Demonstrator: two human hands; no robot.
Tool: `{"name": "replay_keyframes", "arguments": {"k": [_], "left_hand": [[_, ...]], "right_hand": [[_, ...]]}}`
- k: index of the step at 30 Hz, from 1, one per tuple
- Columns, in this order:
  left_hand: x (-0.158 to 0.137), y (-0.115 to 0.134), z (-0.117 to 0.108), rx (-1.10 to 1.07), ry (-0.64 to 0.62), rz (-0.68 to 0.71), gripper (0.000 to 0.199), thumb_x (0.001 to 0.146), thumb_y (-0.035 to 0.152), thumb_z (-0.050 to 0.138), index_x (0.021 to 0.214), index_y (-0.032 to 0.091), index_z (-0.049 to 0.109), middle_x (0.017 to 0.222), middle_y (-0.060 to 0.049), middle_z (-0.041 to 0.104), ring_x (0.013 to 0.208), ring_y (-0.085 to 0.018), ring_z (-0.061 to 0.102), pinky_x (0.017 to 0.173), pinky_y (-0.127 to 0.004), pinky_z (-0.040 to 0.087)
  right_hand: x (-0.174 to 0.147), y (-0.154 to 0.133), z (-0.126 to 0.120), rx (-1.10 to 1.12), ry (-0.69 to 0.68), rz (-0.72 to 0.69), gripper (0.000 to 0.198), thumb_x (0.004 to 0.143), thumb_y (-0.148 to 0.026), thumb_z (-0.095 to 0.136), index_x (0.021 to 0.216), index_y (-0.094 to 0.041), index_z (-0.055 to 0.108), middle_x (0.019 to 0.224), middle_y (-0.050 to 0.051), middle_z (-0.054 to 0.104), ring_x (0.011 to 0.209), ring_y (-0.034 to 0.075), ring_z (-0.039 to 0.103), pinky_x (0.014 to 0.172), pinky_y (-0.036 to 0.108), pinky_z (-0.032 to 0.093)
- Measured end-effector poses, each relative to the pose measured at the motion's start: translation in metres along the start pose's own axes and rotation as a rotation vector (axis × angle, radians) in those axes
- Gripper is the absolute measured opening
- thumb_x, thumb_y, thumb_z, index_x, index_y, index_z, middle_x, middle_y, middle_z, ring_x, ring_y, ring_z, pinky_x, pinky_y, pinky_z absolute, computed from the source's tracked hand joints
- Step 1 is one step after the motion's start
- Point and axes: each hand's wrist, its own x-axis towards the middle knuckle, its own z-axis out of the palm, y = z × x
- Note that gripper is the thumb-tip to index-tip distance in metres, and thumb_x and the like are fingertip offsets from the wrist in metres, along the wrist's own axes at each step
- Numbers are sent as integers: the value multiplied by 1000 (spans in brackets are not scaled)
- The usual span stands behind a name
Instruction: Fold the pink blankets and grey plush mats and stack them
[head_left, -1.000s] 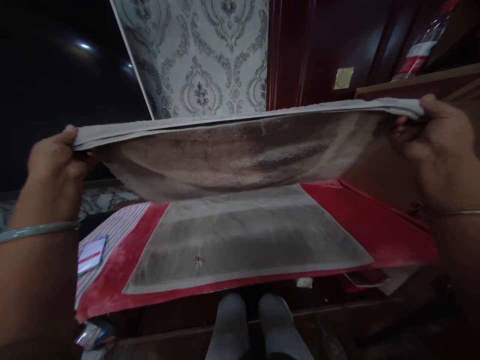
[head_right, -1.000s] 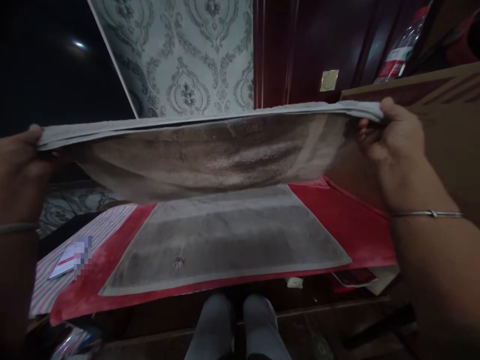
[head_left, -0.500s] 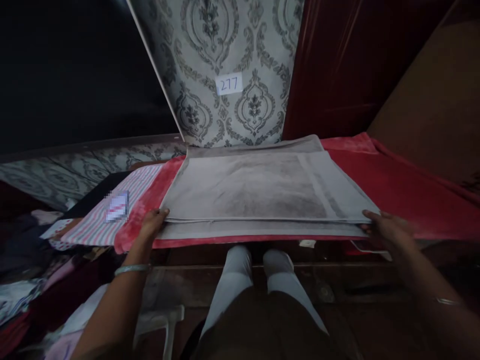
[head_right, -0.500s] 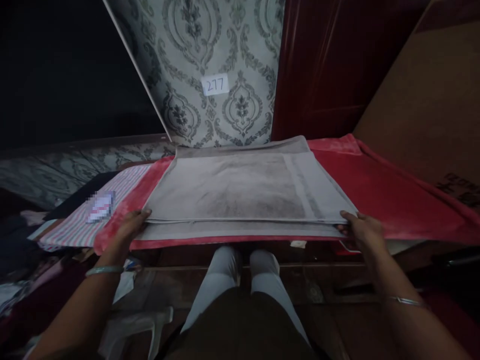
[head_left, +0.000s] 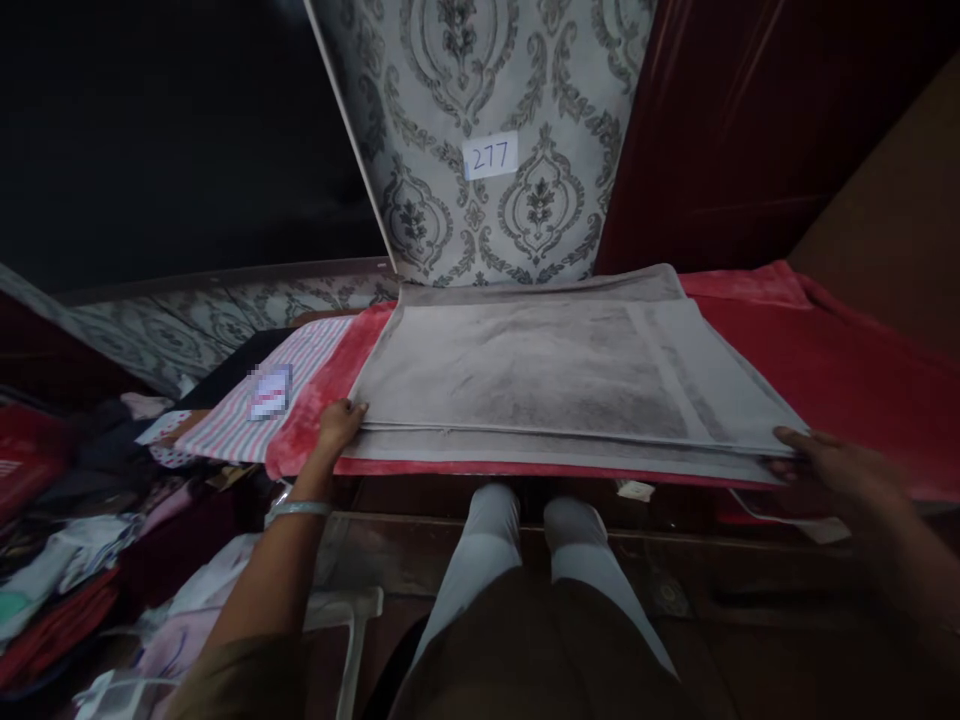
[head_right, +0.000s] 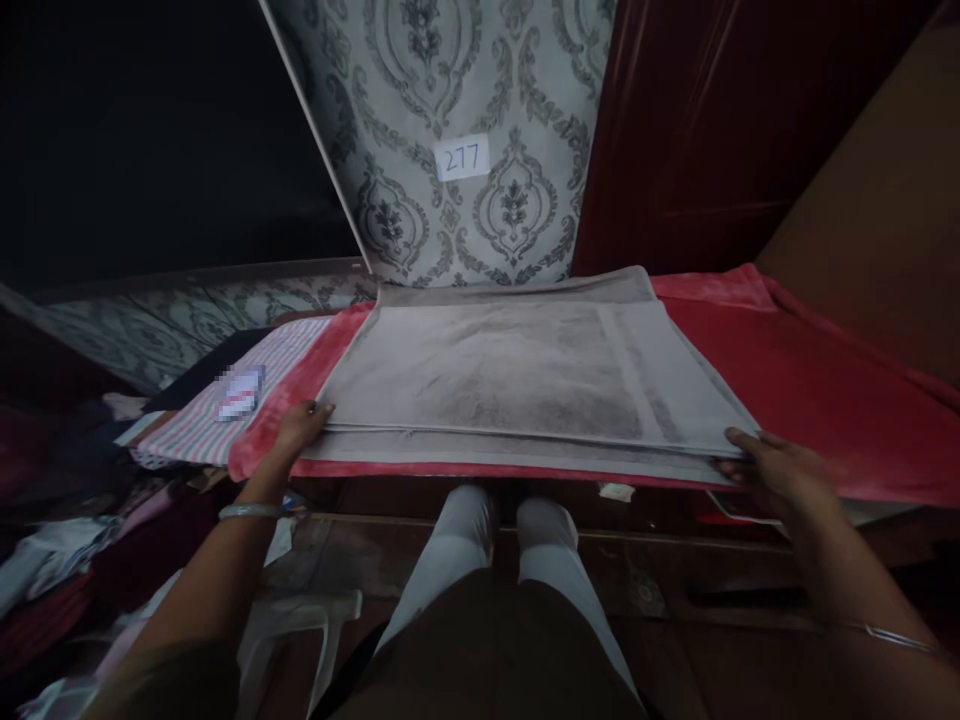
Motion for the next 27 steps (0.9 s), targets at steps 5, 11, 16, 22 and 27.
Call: {"name": "replay_keyframes", "arguments": {"k": [5,11,16,22,27], "left_hand": [[-6,-1,-2,184,144,130,39,88,39,50,110,10,65,109,-23,68,104,-36,64,83,-43,49],[-10,47,35,132,158,863,42,90,41,46,114,15,68,124,-18,62,114,-33,57,98,-45,46],[-19,53,72,34,169,900,38,93,40,43,106,18,70,112,-15,65,104,-30,58,94,-46,48],[-28,47,77,7,277,855,40,96,37,40,117,19,70,122,-14,63,112,-29,56,98,-44,46],[-38,56,69,111,234,747,40,96,33,42,125,28,70,138,-9,61,117,-31,54,97,-49,45]], "right_hand": [[3,3,-9,-487,243,-360,13,72,-28,72,76,-26,60,82,14,66,86,33,65,78,49,52],[-13,-2,54,-733,-223,-1089,28,87,-34,54,107,-22,70,107,12,65,106,28,58,99,41,46],[17,-3,75,-1002,-239,-962,34,87,-22,51,113,-17,71,103,13,65,100,28,57,94,40,47],[16,-7,84,-1034,-256,-1155,44,92,-31,53,132,-17,64,122,15,63,113,30,54,99,42,44],[24,-14,104,-1075,-336,-1121,42,95,-29,49,133,-23,65,127,12,62,115,28,55,99,42,46]]}}
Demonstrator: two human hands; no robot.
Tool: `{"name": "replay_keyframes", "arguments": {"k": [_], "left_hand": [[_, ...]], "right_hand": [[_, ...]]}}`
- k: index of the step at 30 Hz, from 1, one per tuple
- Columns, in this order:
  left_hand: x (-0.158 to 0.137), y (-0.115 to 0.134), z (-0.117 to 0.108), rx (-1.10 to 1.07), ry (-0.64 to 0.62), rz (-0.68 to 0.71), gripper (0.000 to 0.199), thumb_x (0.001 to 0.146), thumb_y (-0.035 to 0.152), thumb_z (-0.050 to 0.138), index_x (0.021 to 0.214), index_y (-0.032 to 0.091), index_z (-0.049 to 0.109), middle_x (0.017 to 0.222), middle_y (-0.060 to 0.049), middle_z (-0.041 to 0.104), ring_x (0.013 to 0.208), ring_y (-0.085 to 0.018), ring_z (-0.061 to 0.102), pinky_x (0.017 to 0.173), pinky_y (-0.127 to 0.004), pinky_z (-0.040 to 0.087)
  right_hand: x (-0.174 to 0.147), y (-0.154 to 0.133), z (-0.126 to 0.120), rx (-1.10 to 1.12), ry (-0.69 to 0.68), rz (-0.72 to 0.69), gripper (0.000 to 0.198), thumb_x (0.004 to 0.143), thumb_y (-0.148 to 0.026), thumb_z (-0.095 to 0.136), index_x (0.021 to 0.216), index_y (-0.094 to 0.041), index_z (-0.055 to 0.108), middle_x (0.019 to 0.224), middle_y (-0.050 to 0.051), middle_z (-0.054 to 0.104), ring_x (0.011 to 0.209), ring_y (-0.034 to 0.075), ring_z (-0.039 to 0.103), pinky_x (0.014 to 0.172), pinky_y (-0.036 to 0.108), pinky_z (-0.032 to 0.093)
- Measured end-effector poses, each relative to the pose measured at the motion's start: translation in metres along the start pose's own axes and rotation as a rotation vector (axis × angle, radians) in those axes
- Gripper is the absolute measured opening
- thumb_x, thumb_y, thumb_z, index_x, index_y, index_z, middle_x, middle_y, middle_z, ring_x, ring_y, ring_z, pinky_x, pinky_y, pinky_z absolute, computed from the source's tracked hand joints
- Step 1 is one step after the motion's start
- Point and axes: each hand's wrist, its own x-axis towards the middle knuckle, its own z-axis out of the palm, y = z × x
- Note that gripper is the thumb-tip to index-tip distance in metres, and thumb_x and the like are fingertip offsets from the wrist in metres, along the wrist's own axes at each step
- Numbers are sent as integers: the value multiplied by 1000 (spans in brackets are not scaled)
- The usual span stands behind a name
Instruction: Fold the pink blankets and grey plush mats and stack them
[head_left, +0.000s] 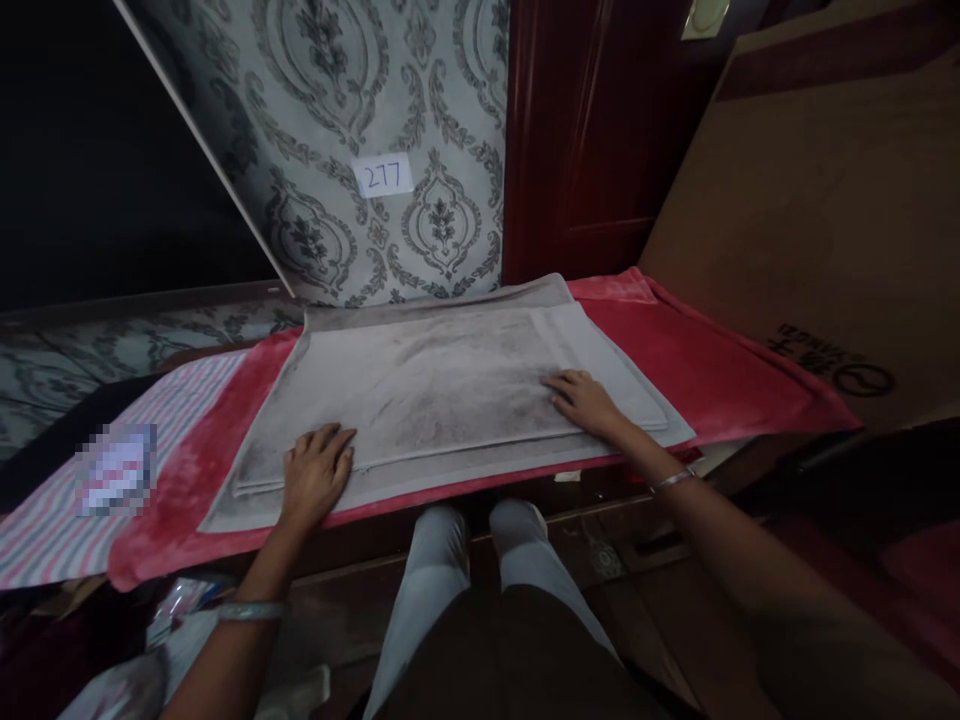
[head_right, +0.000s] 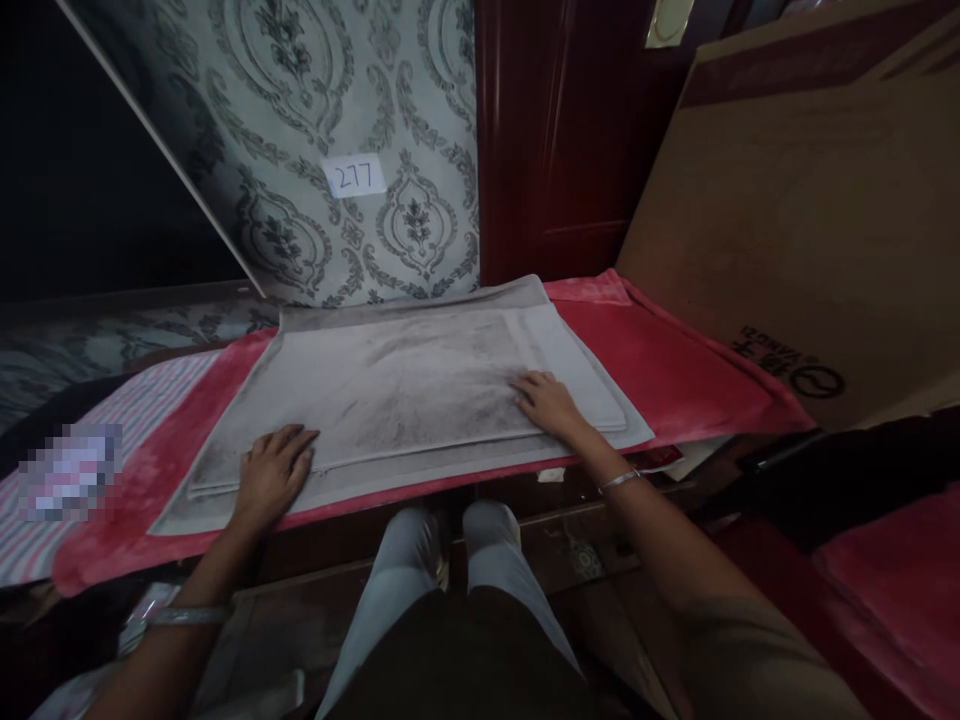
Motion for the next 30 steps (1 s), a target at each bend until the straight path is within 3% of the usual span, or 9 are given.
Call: {"name": "replay_keyframes", "arguments": {"k": [3,6,10,12,15,18,23,26,30], "left_hand": [[3,3,-6,-6,3,-47,38,96,33,43,121,27,72,132,-8,65,112,-28,58,97,-47,48],[18,23,-10,-68,-18,21,38,96,34,43,119,24,71,126,-8,68,114,-26,60,100,-45,48],[58,92,-8,-217,-201,382,42,98,32,41,134,22,61,142,-10,59,130,-26,53,109,-46,44],[81,130,-1,-236,-300,530,43,98,33,46,137,22,58,149,-11,54,136,-27,48,111,-47,41],[106,166,16,-179,-374,607,46,97,35,51,140,21,55,154,-14,47,141,-30,42,112,-50,39],[121,173,33,-126,-345,624,48,98,38,49,144,23,51,155,-14,45,140,-32,42,112,-54,37],[154,174,49,-86,-260,737,46,99,40,47,140,21,54,152,-15,48,136,-31,44,108,-51,38],[185,187,60,-114,-269,814,42,98,39,48,136,24,56,146,-11,54,133,-28,46,108,-47,38],[227,203,85,-77,-259,584,43,98,39,47,137,24,57,149,-11,52,133,-30,47,107,-50,40]], "right_hand": [[9,-3,-1,-33,32,162,45,90,-19,50,133,-19,66,120,15,64,112,29,55,95,41,47],[14,-24,3,49,36,-28,47,88,-16,53,134,-16,64,128,14,61,118,28,53,102,40,43],[28,-45,14,103,-16,-216,43,92,-20,53,133,-22,64,131,11,59,119,26,51,102,41,42],[43,-40,14,86,-25,-176,41,93,-20,53,133,-24,64,126,11,60,115,25,52,99,40,42],[68,-22,9,42,-29,-51,41,92,-18,54,132,-22,64,122,12,61,115,26,51,97,39,42],[83,-10,8,1,-25,43,41,92,-19,54,132,-18,63,127,15,59,118,29,50,97,41,43],[89,-1,17,81,-37,-186,38,94,-22,54,131,-24,63,131,10,58,122,25,49,98,39,41],[106,17,19,80,-62,-163,34,97,-26,51,129,-26,65,126,9,61,118,25,51,95,39,41],[146,50,15,23,-64,2,39,96,-24,52,132,-28,63,126,10,60,117,25,51,94,38,42]]}}
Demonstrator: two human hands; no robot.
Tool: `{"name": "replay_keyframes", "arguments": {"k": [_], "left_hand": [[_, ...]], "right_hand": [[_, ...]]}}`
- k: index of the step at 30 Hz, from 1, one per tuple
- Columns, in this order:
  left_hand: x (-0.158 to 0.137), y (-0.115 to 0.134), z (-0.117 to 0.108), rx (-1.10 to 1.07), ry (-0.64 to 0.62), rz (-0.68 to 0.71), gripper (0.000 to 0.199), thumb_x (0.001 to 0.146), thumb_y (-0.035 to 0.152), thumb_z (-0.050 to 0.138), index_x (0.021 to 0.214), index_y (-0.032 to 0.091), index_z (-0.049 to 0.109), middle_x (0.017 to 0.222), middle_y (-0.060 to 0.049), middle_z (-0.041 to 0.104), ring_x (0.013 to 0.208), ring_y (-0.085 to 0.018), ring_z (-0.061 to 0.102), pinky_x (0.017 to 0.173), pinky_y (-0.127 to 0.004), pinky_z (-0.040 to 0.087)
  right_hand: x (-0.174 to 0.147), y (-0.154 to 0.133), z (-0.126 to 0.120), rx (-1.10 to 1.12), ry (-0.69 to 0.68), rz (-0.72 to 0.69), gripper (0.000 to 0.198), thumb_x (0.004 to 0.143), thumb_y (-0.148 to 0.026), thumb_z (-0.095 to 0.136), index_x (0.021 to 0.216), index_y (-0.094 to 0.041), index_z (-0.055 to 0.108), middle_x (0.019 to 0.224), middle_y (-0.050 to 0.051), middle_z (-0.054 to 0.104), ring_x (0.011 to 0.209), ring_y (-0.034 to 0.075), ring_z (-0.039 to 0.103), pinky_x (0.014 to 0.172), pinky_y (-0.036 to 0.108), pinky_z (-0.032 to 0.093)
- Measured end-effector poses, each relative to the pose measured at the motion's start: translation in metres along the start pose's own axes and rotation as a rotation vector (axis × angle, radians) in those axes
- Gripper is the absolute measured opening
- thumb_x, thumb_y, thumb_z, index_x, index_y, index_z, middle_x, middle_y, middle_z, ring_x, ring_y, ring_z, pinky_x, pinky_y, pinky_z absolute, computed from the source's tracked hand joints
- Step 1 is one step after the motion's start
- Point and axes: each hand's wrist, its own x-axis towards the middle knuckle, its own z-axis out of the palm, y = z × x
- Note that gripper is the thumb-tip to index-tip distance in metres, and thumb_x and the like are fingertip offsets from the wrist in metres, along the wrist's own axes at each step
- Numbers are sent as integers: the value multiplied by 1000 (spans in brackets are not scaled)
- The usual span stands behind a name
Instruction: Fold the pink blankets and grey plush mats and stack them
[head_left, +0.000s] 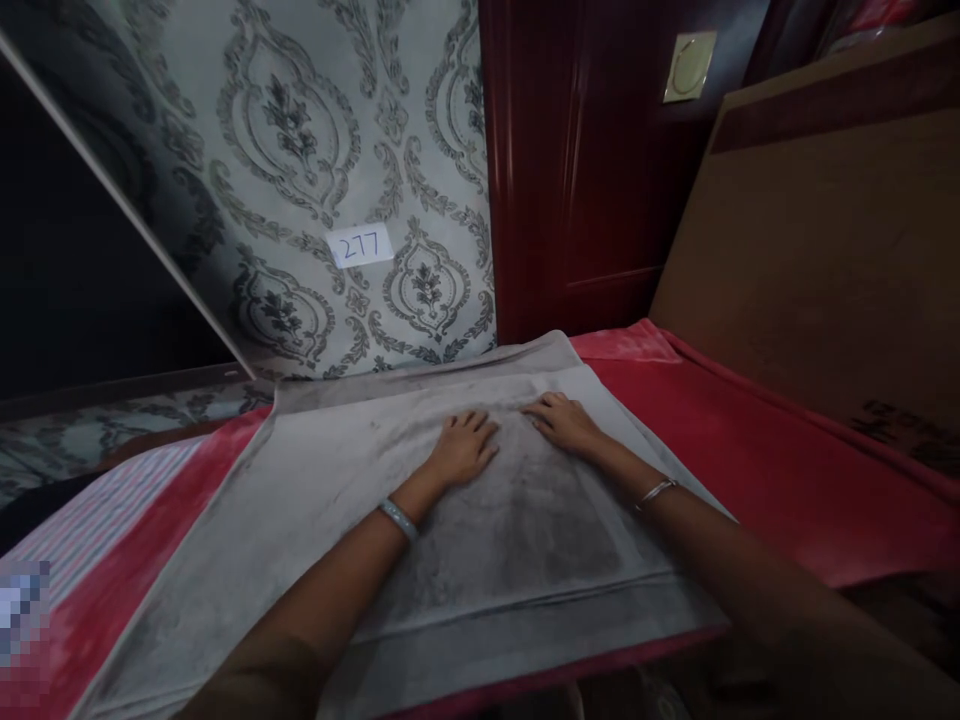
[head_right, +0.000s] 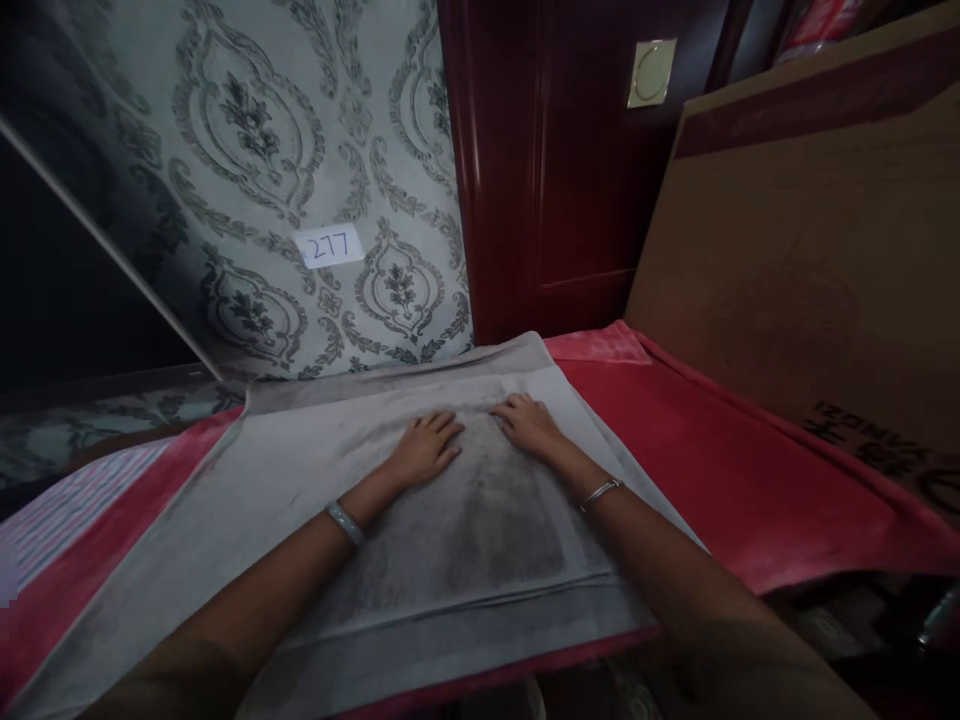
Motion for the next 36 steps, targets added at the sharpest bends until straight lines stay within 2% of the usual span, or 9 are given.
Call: {"name": "replay_keyframes", "arguments": {"k": [3,5,8,12,18,24,28,32,36], "left_hand": [[19,-8,12,31,27,-233,45,97,38,47,139,21,55,153,-14,48,136,-34,44,108,-54,38],[22,-9,18,19,65,-266,46,97,36,47,140,20,54,155,-14,46,140,-34,41,111,-55,35],[21,-7,22,-1,132,-170,41,96,30,49,135,20,59,157,-13,44,144,-33,36,116,-55,31],[20,-5,21,-58,136,-24,38,95,21,46,128,23,64,148,-11,55,138,-30,45,110,-52,40],[20,-7,26,-99,72,-29,49,96,21,42,145,22,51,156,-9,47,145,-30,38,117,-56,33],[19,-3,26,-137,-56,-239,55,99,36,41,153,27,41,164,-7,34,152,-40,22,118,-73,17],[18,-3,24,-140,-62,-305,61,97,43,44,154,22,40,164,-15,31,152,-37,24,120,-68,17],[18,-6,24,-156,-68,-332,68,97,54,42,155,20,38,164,-19,29,153,-34,24,122,-63,16],[17,-23,19,-175,-145,-378,74,95,67,31,157,26,34,167,-12,25,155,-35,17,122,-66,10]], "right_hand": [[31,17,-4,1,35,76,39,93,-22,53,130,-26,65,131,10,60,122,26,50,96,38,43],[51,23,-4,15,64,89,39,94,-21,51,130,-22,65,133,11,61,123,26,50,100,38,42],[80,26,1,31,69,71,39,96,-24,49,132,-19,65,133,12,63,124,26,53,103,38,42],[114,25,14,51,32,34,36,97,-30,52,129,-21,67,128,9,67,119,23,59,101,33,44],[141,22,27,34,28,33,24,96,-28,55,111,-19,73,115,10,72,112,22,61,95,29,44],[146,20,35,1,19,89,22,97,-25,53,106,-18,72,112,10,72,108,22,62,91,31,46],[133,12,30,-13,25,79,30,96,-22,51,118,-20,70,122,12,69,115,26,59,97,38,45],[94,6,39,-81,101,42,48,99,-42,46,143,-26,55,149,14,51,136,35,45,109,57,35],[65,10,56,-111,52,116,59,100,-56,34,150,-28,46,158,10,42,145,34,37,115,59,28]]}}
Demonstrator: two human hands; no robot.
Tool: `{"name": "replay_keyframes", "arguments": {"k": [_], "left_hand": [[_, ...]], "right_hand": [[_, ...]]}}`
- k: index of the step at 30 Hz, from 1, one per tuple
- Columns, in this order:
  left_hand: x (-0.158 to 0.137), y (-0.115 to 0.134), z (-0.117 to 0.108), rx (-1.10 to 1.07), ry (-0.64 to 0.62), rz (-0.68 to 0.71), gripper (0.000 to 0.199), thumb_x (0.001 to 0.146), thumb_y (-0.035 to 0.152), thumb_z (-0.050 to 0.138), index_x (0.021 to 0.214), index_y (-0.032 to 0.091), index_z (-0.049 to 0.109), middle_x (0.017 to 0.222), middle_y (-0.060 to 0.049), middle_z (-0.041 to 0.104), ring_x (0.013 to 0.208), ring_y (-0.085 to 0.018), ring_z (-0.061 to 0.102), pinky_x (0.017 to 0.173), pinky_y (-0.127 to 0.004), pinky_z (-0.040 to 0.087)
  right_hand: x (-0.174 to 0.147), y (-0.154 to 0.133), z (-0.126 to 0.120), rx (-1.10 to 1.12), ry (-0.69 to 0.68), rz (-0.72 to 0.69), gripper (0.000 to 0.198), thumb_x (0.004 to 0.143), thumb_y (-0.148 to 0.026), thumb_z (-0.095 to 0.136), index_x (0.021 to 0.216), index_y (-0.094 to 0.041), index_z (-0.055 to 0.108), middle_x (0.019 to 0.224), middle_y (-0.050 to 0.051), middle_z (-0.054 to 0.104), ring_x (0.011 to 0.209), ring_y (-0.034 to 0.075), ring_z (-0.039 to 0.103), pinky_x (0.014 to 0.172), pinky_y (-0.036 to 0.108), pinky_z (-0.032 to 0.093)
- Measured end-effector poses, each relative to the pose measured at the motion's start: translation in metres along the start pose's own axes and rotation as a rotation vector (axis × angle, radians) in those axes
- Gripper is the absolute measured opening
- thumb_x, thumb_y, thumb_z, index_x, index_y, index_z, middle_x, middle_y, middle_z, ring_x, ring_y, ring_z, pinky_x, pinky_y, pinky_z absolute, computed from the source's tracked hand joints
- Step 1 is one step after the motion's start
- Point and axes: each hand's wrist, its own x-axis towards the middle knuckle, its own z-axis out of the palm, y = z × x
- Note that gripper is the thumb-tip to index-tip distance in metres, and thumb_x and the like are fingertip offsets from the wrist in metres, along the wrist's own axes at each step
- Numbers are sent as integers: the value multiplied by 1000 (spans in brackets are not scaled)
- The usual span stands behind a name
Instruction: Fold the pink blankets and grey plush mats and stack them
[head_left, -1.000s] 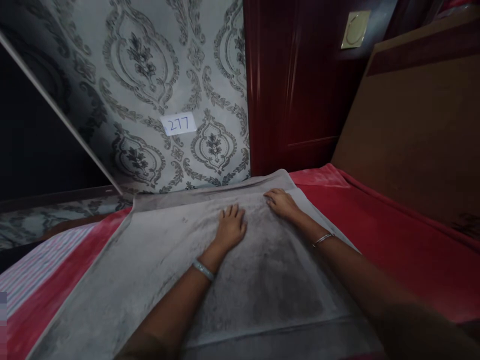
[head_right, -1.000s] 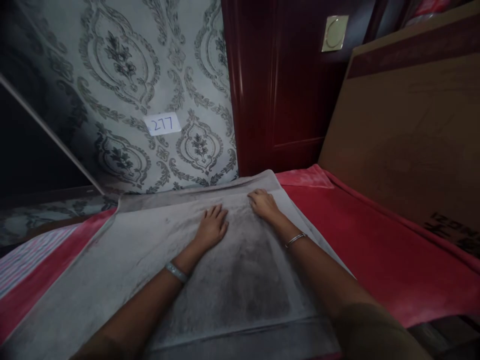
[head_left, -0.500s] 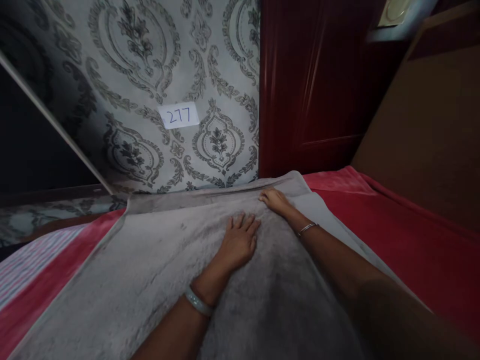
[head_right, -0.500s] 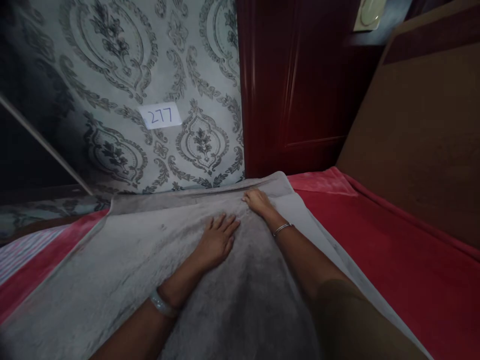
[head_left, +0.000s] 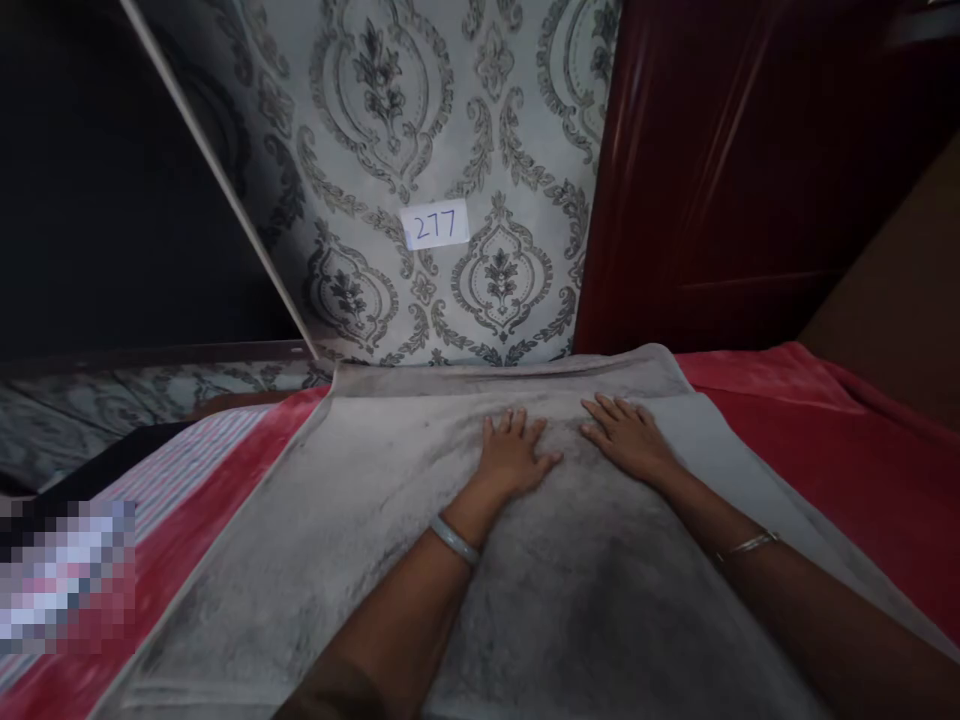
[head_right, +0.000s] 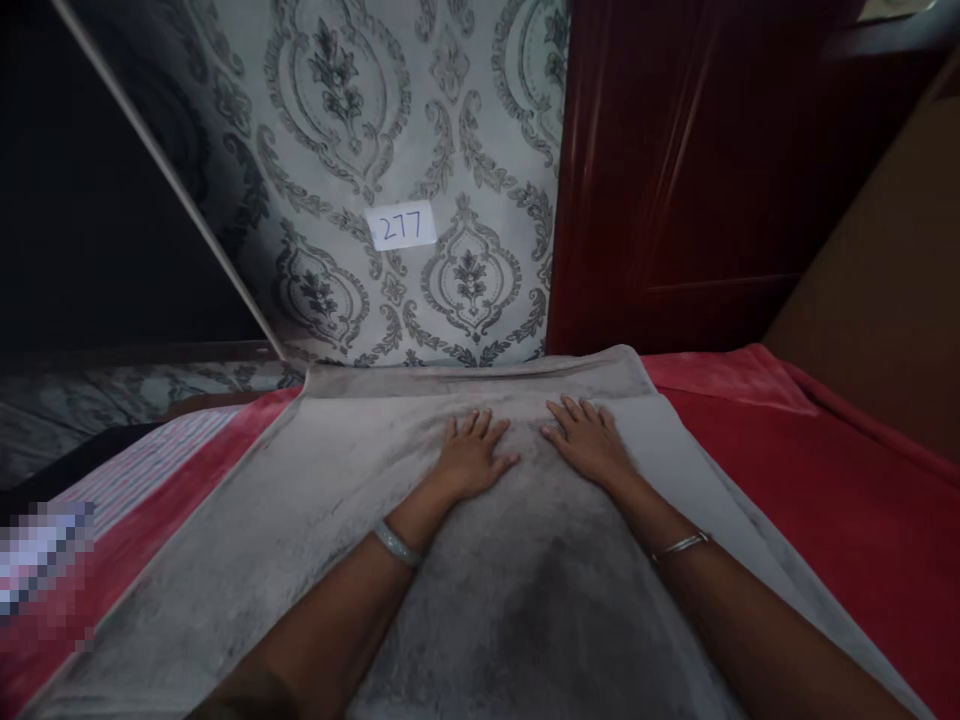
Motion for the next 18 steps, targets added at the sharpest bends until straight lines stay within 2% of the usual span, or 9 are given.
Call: {"name": "replay_keyframes", "arguments": {"k": [3,7,11,15,18], "left_hand": [[1,-37,-13,30,-58,-64,74,93,70,30,157,32,34,167,-6,24,155,-38,14,119,-70,10],[-15,-121,-32,75,-73,-289,72,95,68,27,158,33,29,169,-6,19,155,-40,13,116,-73,15],[-42,-199,-45,152,-29,-446,64,99,59,26,157,33,30,168,-7,24,154,-34,20,116,-68,21],[-53,-242,-58,244,65,-540,56,102,47,26,150,26,44,159,-12,43,147,-30,35,117,-60,24],[-51,-258,-71,301,111,-544,53,100,45,30,133,17,61,141,-17,59,136,-30,48,115,-51,30]], "right_hand": [[-2,5,6,9,-17,1,62,99,-58,29,152,-29,44,159,9,40,147,33,34,116,58,27],[1,10,9,34,-29,-4,64,97,-59,28,151,-29,46,159,8,40,146,33,35,117,58,27],[3,19,23,108,-2,-5,70,92,-62,30,149,-28,48,158,9,41,146,36,35,118,62,26],[8,31,33,294,66,0,68,88,-65,32,143,-32,54,153,10,48,144,37,39,117,64,29],[7,38,23,520,122,122,61,94,-59,24,137,-35,59,143,7,58,139,31,47,117,54,36]]}}
